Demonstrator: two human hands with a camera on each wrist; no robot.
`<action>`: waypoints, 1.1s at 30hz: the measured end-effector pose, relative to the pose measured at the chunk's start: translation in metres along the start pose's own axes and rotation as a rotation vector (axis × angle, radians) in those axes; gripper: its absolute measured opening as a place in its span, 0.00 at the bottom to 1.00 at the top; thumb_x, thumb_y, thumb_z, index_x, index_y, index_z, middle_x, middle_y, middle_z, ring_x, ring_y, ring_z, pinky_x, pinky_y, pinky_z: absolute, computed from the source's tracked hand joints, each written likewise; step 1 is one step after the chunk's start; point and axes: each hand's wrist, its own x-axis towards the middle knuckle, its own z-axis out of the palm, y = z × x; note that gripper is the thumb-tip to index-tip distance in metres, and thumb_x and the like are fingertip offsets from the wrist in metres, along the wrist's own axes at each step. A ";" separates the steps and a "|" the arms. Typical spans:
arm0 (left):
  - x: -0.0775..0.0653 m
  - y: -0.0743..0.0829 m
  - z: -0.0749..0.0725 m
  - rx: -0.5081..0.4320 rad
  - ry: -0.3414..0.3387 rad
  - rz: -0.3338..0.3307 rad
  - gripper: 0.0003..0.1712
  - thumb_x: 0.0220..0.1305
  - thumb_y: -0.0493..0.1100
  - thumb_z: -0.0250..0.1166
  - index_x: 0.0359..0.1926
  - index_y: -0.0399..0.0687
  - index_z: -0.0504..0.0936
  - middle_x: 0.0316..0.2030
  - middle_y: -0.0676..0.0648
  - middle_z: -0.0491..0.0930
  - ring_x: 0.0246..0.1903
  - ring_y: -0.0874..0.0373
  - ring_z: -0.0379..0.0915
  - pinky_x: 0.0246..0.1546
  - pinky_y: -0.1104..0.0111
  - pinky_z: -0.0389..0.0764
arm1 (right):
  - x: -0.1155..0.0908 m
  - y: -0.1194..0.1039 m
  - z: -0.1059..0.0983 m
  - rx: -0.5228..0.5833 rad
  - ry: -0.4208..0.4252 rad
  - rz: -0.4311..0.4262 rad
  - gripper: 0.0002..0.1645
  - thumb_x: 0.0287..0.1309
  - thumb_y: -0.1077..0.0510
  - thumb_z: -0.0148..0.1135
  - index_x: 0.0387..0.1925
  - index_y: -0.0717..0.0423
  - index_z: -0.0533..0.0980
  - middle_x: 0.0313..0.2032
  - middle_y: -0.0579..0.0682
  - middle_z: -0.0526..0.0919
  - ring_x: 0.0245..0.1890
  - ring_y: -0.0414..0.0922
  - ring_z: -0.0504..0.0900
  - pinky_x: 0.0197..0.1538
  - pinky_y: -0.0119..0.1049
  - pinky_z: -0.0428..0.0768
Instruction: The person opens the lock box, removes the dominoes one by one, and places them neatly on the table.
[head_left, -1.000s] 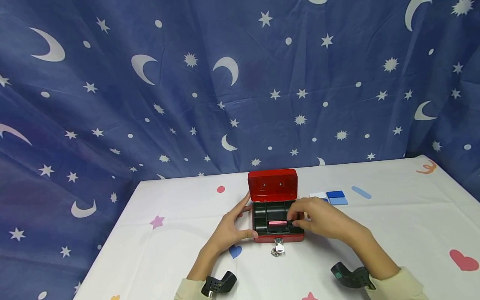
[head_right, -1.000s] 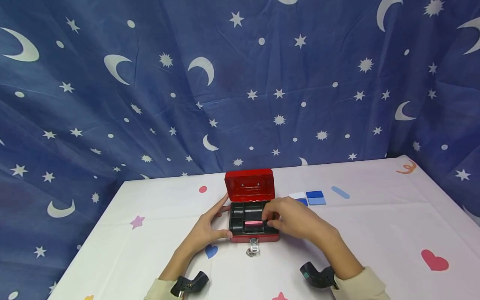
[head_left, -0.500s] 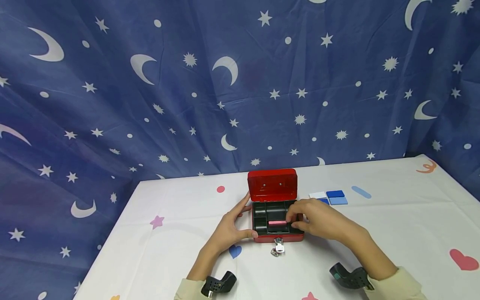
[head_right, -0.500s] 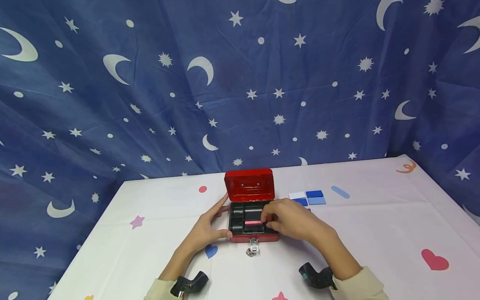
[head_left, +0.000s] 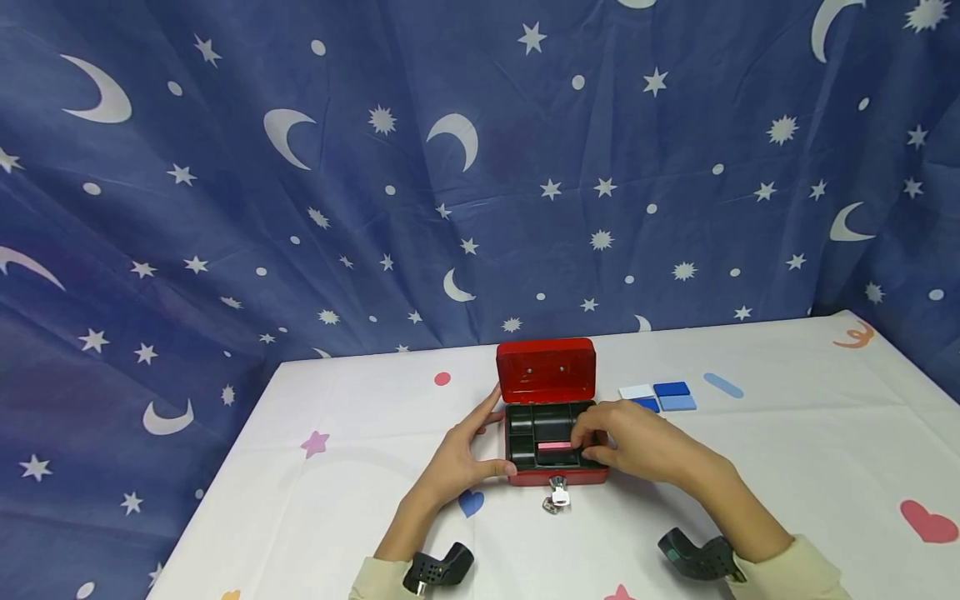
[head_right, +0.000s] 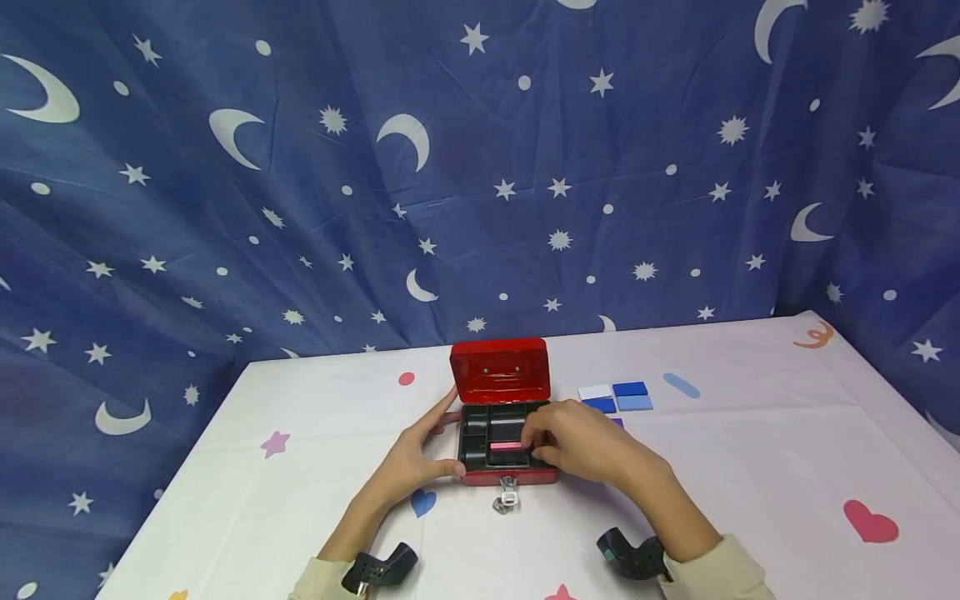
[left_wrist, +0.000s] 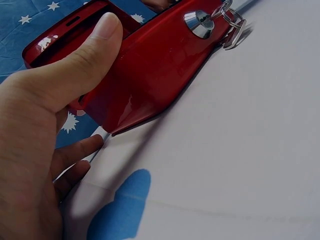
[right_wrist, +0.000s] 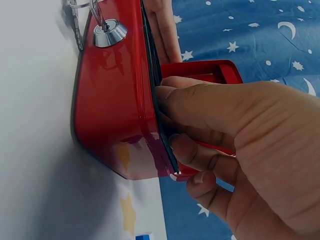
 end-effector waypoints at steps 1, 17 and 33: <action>0.000 -0.001 0.000 -0.001 0.000 0.004 0.57 0.47 0.42 0.76 0.74 0.52 0.53 0.68 0.45 0.63 0.63 0.48 0.63 0.64 0.52 0.61 | 0.000 0.000 0.000 -0.001 0.000 -0.001 0.11 0.48 0.61 0.73 0.33 0.41 0.82 0.31 0.31 0.78 0.33 0.36 0.74 0.40 0.36 0.79; 0.007 -0.041 0.008 0.014 0.045 0.026 0.58 0.43 0.51 0.78 0.72 0.74 0.54 0.65 0.60 0.66 0.61 0.62 0.65 0.63 0.55 0.63 | 0.002 -0.004 0.004 0.012 0.026 0.035 0.12 0.50 0.61 0.71 0.34 0.41 0.82 0.33 0.35 0.79 0.34 0.39 0.75 0.42 0.40 0.80; 0.007 -0.032 0.006 0.004 0.030 0.010 0.60 0.44 0.43 0.78 0.74 0.66 0.53 0.67 0.54 0.65 0.63 0.56 0.64 0.64 0.53 0.61 | 0.004 -0.008 0.011 -0.024 0.063 0.003 0.06 0.52 0.56 0.71 0.34 0.43 0.83 0.32 0.35 0.76 0.33 0.37 0.75 0.42 0.38 0.80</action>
